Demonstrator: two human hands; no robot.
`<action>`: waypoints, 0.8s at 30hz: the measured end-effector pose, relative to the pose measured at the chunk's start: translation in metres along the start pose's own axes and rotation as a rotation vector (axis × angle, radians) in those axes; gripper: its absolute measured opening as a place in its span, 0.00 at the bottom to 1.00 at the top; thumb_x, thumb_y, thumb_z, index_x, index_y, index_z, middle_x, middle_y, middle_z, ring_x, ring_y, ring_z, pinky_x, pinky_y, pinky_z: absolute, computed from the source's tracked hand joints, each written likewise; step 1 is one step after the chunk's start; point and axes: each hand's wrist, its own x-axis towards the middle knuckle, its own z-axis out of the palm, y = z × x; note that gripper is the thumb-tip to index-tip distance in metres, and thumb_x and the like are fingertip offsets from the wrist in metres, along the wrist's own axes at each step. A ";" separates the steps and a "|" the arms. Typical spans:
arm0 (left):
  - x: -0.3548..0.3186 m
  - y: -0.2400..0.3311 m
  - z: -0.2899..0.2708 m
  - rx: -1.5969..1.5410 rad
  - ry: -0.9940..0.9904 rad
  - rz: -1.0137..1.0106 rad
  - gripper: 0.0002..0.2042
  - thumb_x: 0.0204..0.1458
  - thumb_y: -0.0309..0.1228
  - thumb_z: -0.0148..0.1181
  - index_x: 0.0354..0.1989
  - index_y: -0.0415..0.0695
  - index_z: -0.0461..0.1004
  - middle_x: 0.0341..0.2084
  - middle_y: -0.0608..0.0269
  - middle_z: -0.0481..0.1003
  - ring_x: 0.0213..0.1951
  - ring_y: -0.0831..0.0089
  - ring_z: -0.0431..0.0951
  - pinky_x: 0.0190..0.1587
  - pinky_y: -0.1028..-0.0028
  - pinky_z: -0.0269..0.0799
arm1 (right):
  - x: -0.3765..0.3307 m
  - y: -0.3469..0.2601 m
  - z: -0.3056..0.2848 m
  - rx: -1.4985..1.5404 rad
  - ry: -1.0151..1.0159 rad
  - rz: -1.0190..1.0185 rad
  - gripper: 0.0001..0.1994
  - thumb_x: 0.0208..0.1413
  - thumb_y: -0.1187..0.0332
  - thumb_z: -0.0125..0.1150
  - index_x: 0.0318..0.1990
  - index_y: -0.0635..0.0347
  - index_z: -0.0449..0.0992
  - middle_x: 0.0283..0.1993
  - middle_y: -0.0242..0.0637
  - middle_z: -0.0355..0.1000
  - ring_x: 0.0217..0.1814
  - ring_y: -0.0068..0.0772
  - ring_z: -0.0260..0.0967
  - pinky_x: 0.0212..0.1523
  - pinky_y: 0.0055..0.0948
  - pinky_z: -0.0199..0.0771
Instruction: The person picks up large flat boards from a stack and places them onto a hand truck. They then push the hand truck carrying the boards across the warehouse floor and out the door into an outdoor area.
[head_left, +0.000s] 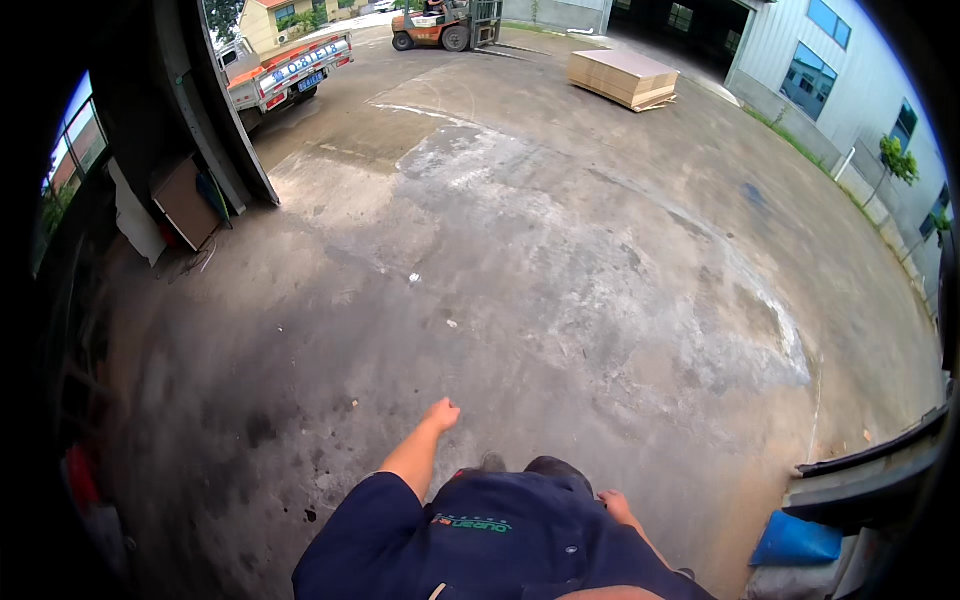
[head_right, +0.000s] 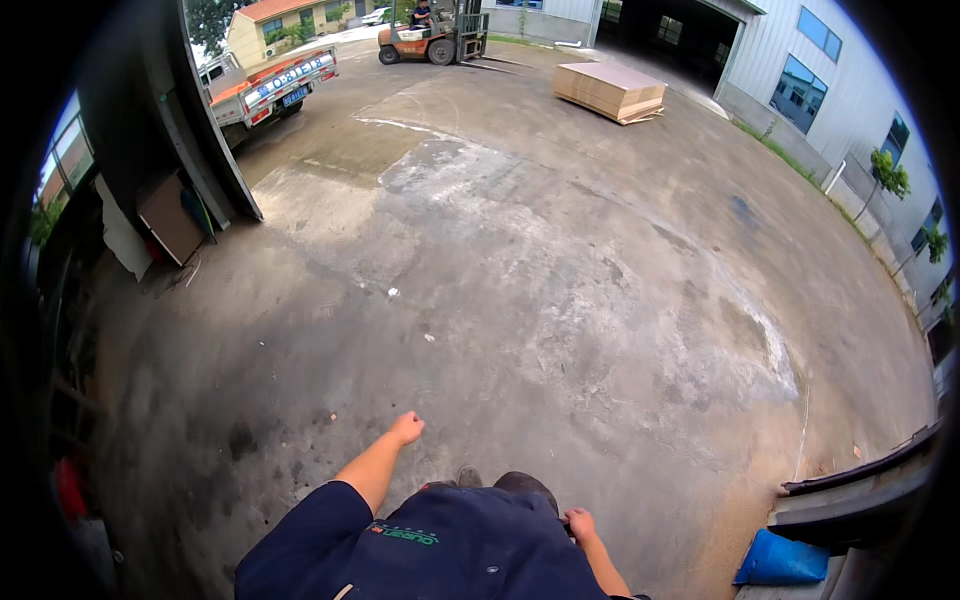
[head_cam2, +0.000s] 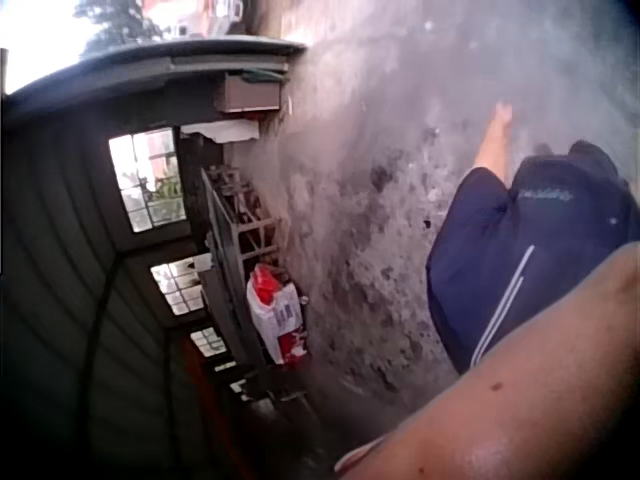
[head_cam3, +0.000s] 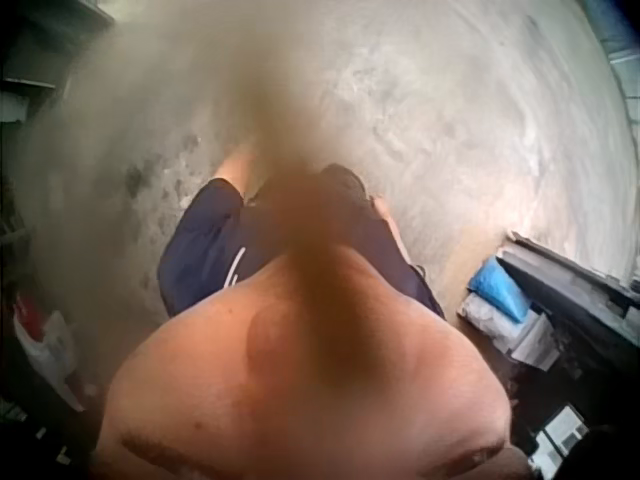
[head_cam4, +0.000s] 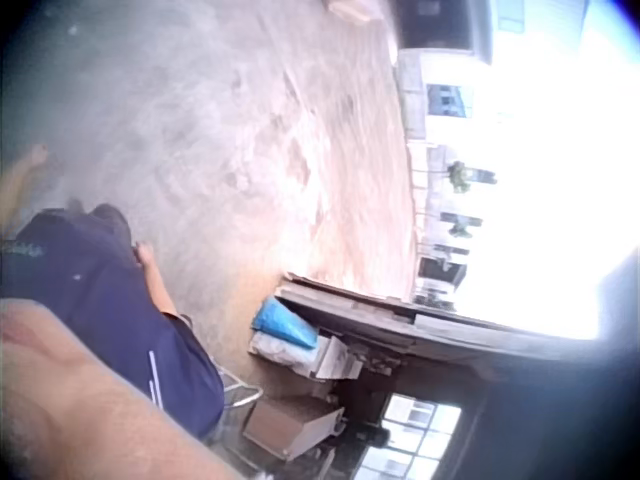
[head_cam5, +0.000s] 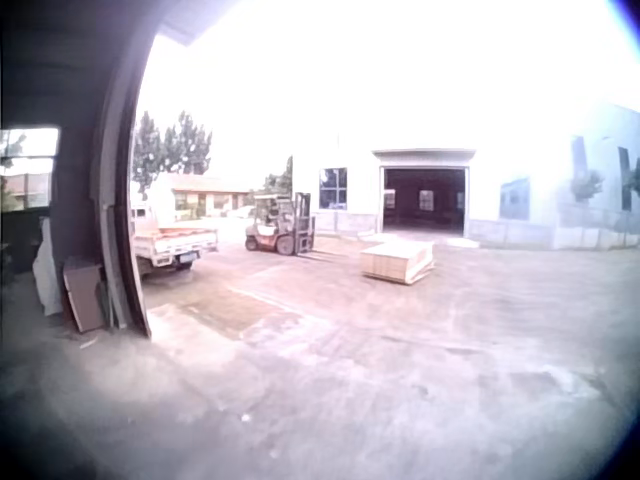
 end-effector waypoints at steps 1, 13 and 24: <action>0.026 0.079 -0.042 -0.039 0.059 0.088 0.17 0.46 0.40 0.49 0.41 0.43 0.70 0.40 0.51 0.73 0.45 0.55 0.71 0.46 0.63 0.66 | 0.010 -0.025 0.007 0.003 0.018 0.006 0.10 0.49 0.68 0.51 0.35 0.65 0.72 0.26 0.38 0.70 0.26 0.32 0.68 0.25 0.31 0.68; 0.261 0.229 -0.119 -0.159 0.036 0.210 0.16 0.47 0.41 0.50 0.38 0.43 0.71 0.35 0.53 0.74 0.40 0.59 0.73 0.43 0.67 0.67 | 0.328 -0.151 0.024 -0.473 -0.046 -0.075 0.12 0.49 0.68 0.48 0.39 0.65 0.72 0.35 0.44 0.72 0.28 0.38 0.71 0.27 0.30 0.70; 0.226 0.001 -0.123 -0.302 -0.409 -0.842 0.17 0.46 0.39 0.50 0.33 0.36 0.73 0.31 0.49 0.74 0.27 0.61 0.75 0.31 0.64 0.69 | 0.499 -0.543 0.012 0.006 -0.041 0.017 0.10 0.51 0.67 0.48 0.38 0.63 0.67 0.27 0.40 0.68 0.22 0.30 0.66 0.20 0.29 0.68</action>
